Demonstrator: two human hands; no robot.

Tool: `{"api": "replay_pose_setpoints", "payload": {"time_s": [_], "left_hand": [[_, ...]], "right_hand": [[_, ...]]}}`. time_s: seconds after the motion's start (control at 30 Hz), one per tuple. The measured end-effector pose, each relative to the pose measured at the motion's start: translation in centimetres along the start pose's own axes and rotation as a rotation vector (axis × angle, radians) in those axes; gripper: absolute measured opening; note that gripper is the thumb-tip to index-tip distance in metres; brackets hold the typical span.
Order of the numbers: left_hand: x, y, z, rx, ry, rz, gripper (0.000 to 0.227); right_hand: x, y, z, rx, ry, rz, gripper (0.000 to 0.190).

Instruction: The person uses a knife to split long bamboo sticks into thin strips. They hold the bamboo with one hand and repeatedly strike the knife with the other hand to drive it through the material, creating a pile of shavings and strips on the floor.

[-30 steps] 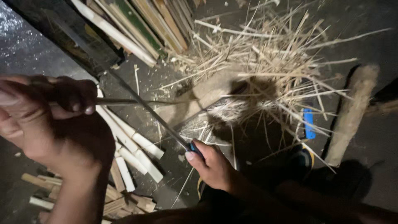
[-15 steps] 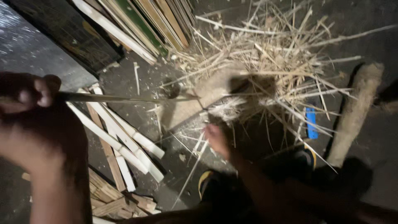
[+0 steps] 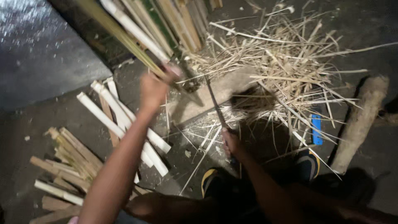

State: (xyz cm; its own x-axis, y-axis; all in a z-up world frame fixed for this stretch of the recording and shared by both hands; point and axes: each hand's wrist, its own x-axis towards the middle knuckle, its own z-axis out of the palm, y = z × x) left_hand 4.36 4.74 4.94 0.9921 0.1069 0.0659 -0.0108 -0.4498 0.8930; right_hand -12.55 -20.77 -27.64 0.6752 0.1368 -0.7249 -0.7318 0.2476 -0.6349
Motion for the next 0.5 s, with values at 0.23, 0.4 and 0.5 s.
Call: {"api": "replay_pose_setpoints", "payload": {"time_s": [0.23, 0.4, 0.5], "left_hand": [[-9.7, -12.6, -10.0, 0.051, 0.286, -0.390, 0.039], [-28.0, -27.5, -9.1, 0.606, 0.639, -0.794, 0.046], [-32.4, -30.8, -12.3, 0.668, 0.846, -1.142, 0.061]], "right_hand": [[-1.3, 2.0, -1.5, -0.144, -0.032, -0.056, 0.067], [-2.1, -0.1, -5.7, -0.258, 0.045, 0.050, 0.062], [-2.8, -1.5, -7.0, -0.296, 0.030, 0.114, 0.059]]}}
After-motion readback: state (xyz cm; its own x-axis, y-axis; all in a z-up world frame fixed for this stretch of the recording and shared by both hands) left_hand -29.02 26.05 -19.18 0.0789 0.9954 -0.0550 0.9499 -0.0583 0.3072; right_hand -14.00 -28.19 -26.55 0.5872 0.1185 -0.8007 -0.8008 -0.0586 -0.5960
